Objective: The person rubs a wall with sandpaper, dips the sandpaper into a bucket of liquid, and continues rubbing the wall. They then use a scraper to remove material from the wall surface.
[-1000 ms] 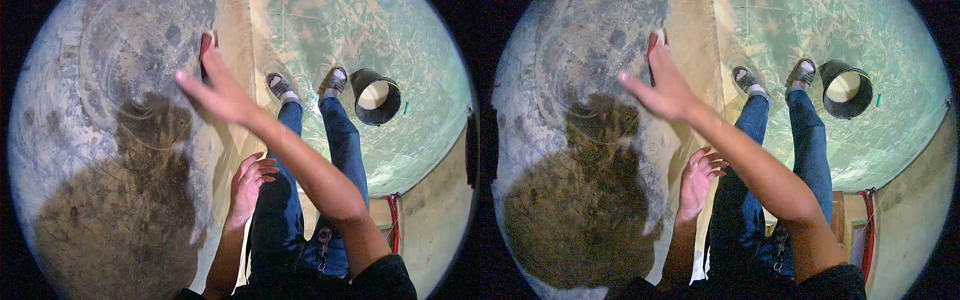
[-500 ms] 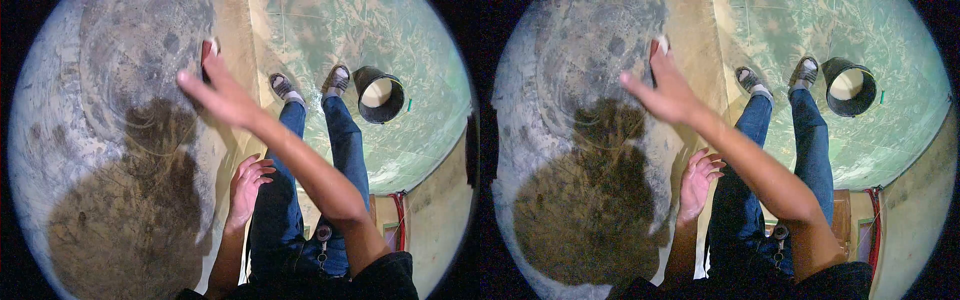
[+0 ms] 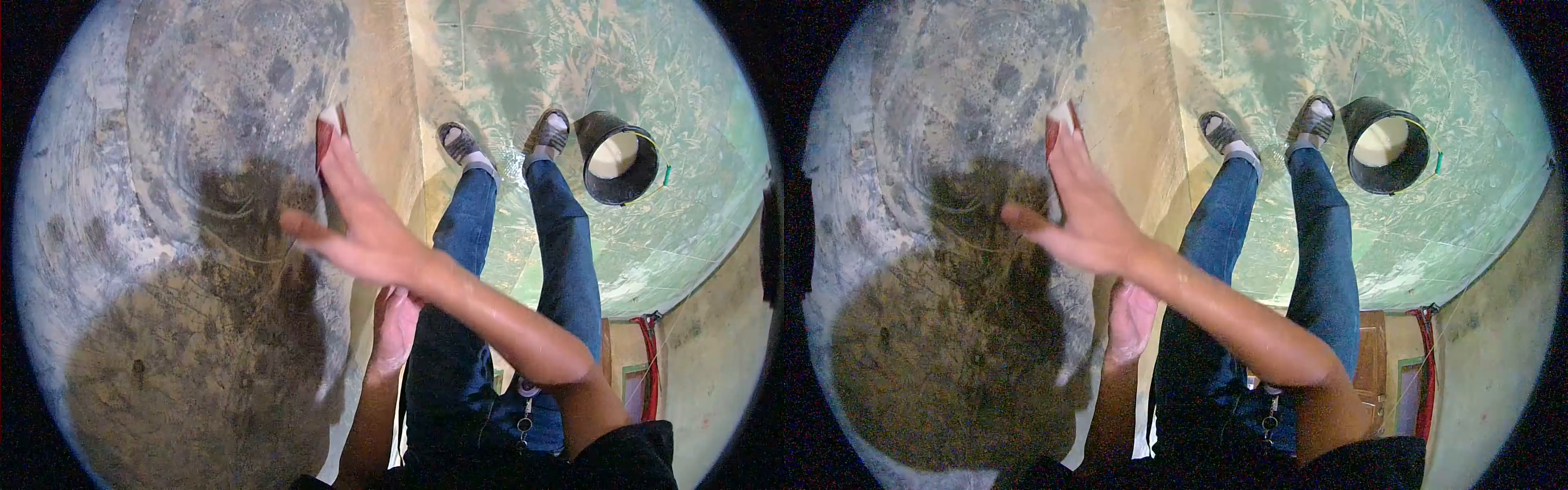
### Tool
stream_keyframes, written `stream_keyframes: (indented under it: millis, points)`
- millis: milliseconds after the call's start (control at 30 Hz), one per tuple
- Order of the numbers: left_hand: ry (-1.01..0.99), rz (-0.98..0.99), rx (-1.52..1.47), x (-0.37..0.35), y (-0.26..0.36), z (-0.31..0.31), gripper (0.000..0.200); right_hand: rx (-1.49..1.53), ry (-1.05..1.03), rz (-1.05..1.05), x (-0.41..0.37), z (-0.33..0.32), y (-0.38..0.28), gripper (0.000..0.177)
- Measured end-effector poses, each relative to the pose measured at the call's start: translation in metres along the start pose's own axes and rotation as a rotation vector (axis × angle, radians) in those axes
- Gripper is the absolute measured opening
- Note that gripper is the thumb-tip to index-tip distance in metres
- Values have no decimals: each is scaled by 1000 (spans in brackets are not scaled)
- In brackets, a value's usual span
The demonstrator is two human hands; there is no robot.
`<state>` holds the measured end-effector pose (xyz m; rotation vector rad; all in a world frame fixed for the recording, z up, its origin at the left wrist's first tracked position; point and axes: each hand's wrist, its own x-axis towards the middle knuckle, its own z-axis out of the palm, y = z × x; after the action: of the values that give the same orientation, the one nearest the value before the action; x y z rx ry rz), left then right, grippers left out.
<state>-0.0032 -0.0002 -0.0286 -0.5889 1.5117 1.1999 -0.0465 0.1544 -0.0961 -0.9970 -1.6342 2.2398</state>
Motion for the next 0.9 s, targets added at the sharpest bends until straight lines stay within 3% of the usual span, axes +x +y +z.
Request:
stream_keyframes:
  millis: [67,200,333,400,433,567,633,733,800,833,900]
  points:
    - [-120,-26,67,1,10,4,49,78,43,-5,36,-7,26,100]
    - [-139,-81,188,7,8,-3,56,285,81,-111,94,-36,51,97]
    - [-79,-112,287,12,-11,-17,58,120,43,-18,20,-6,14,94]
    - [-96,-111,364,15,-22,-32,56,110,-13,-54,-30,7,-20,94]
    - [-13,-167,420,19,-22,-36,55,95,-62,-80,-42,9,-28,93]
    - [34,-143,456,5,-2,-34,45,45,14,-74,32,-10,28,91]
    - [50,-133,468,1,0,-34,42,198,60,-97,70,-25,50,90]
    - [44,-153,485,-1,-10,-42,42,181,56,-126,44,-16,22,88]
    - [45,-28,419,-6,-31,-53,44,121,-5,-117,-22,5,-9,86]
    - [211,11,130,-3,-60,-79,42,67,-70,-101,-47,12,-17,85]
    - [-114,-64,184,-8,-47,-70,41,19,-136,-103,-68,17,-8,83]
